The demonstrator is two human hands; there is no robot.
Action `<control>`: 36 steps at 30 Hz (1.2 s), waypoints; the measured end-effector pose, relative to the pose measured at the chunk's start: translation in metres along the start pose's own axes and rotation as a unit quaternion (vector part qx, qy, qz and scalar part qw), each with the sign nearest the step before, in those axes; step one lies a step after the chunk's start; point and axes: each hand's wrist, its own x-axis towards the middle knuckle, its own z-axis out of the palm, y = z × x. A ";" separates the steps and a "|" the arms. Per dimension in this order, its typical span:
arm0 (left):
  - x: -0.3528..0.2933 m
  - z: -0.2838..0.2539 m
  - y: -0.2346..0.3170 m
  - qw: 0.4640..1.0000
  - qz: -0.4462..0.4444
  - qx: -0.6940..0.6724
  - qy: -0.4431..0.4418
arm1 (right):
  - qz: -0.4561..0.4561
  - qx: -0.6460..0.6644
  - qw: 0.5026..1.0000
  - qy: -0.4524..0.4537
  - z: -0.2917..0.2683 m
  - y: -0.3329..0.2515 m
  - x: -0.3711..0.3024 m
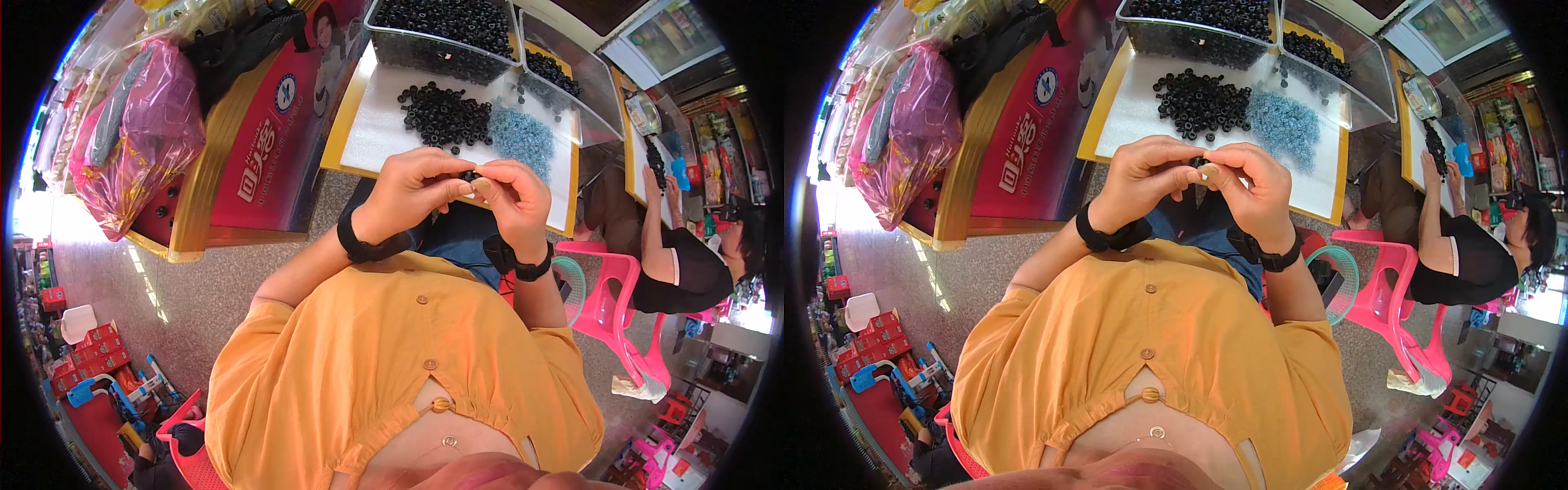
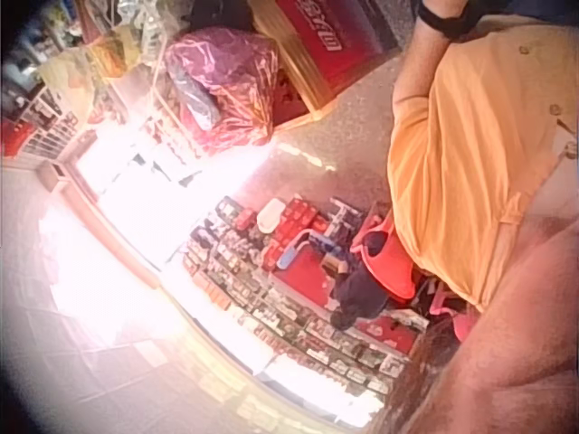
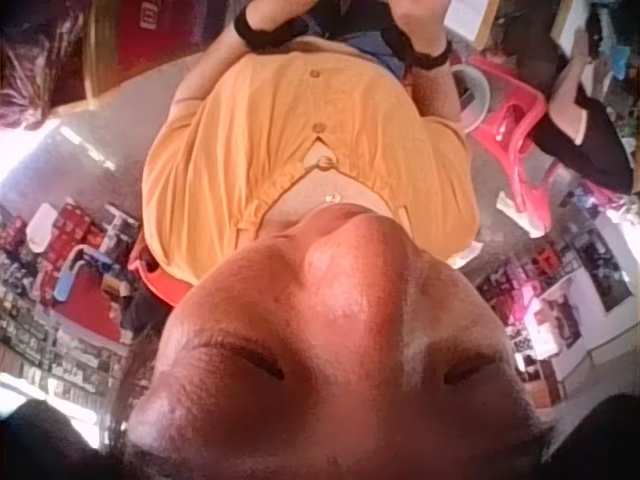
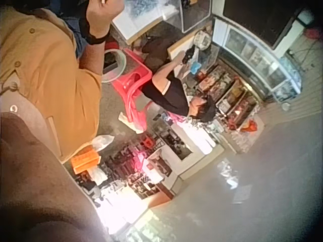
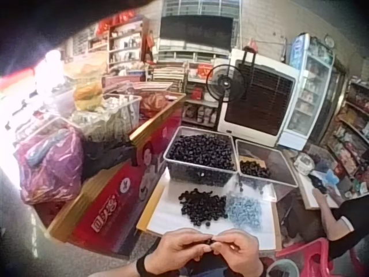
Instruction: The person repeatedly picks up small black plastic components and pins from the workbench and assembles them together by hand.
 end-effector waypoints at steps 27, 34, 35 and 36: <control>0.019 -0.016 0.011 0.982 0.125 0.087 -0.116 | 0.276 0.424 0.854 -0.123 0.004 0.017 0.008; 0.014 0.002 0.013 0.986 0.132 0.066 -0.076 | 0.258 0.438 0.852 -0.125 -0.006 0.015 0.003; 0.014 0.004 0.015 0.984 0.141 0.086 -0.067 | 0.252 0.455 0.843 -0.135 -0.007 0.016 0.002; 0.016 0.004 0.015 0.984 0.142 0.086 -0.068 | 0.245 0.472 0.834 -0.145 -0.009 0.017 0.001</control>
